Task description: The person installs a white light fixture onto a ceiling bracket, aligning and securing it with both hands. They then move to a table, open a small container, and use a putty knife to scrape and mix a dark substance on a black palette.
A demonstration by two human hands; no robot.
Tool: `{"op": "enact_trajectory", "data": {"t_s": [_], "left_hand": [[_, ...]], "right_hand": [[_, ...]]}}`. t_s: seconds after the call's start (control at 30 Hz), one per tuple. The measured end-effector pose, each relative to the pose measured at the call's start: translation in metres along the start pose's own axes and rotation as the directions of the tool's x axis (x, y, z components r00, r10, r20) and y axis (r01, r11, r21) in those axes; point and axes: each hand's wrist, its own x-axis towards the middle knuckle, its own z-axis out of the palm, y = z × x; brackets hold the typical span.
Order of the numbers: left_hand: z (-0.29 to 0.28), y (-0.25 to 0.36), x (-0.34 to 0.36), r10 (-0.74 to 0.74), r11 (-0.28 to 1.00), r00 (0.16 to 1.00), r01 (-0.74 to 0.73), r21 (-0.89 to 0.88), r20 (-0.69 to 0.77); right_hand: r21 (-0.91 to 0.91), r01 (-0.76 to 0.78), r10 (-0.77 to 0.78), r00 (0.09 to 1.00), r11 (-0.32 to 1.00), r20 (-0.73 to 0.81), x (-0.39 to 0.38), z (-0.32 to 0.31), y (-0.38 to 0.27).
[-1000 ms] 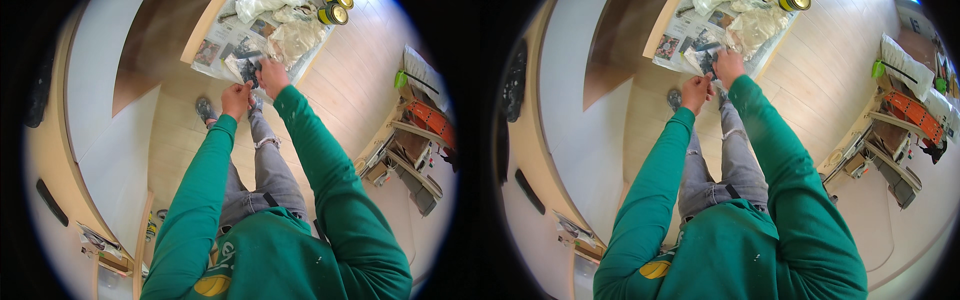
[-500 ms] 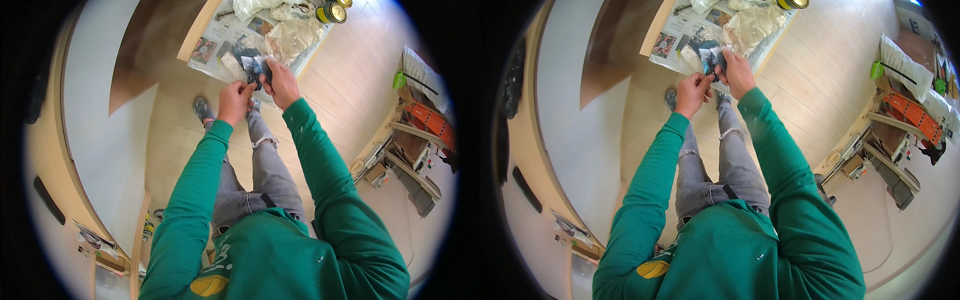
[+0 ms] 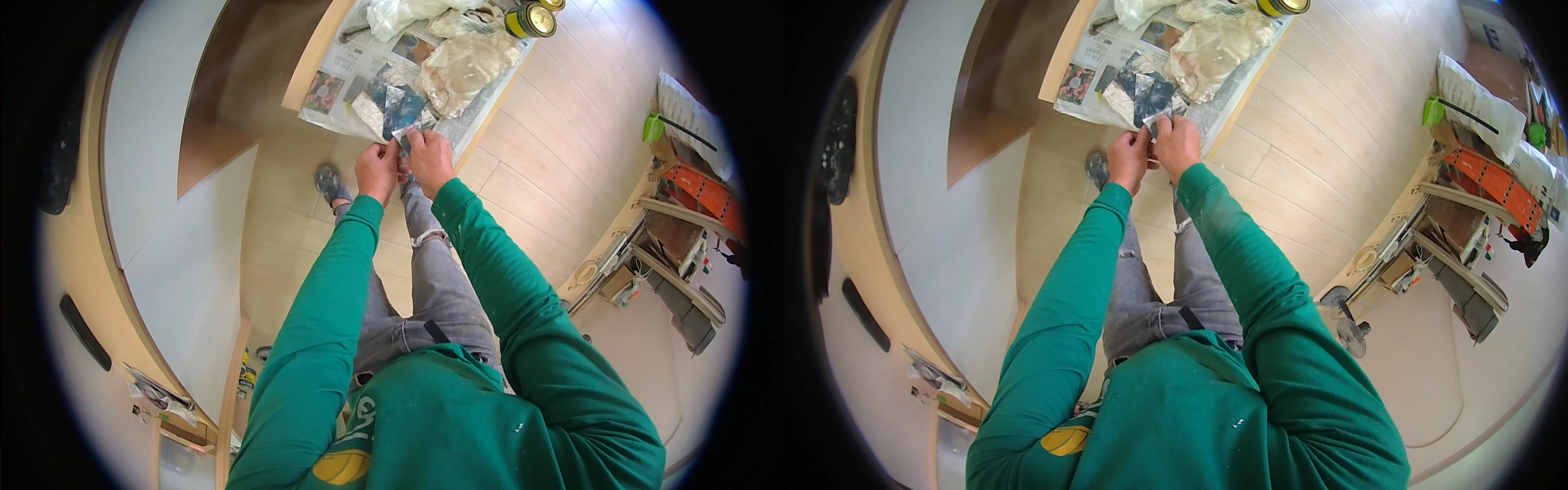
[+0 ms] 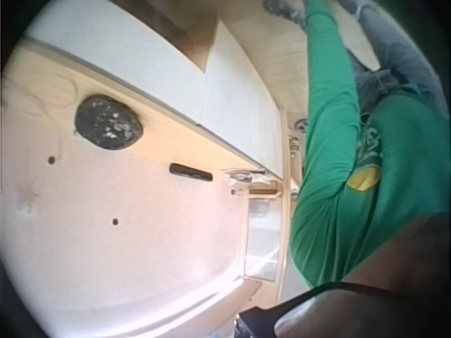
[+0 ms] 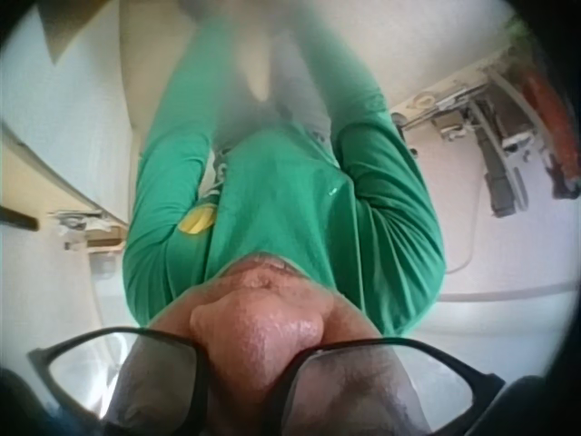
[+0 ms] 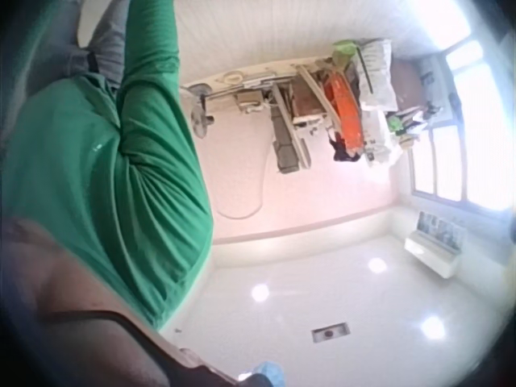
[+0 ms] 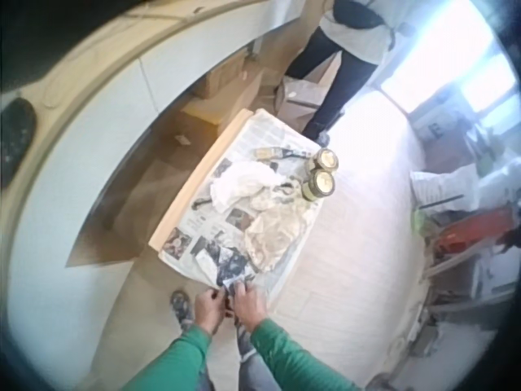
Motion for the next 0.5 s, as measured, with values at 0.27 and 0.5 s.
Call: {"op": "enact_trajectory", "data": {"t_s": [0.27,0.5], "left_hand": [[-0.004,-0.007,0.008,0.030,0.999,0.999,-0.031,0.033,0.022],[-0.012,-0.012,0.003,0.013,1.000,1.000,-0.013,-0.003,0.014]], "right_hand": [[-0.155,0.108,-0.109,0.994,0.982,0.007,0.010,0.010,0.016],[0.046,-0.021,0.018,0.998,0.999,0.060,0.005,0.017,-0.026]]}}
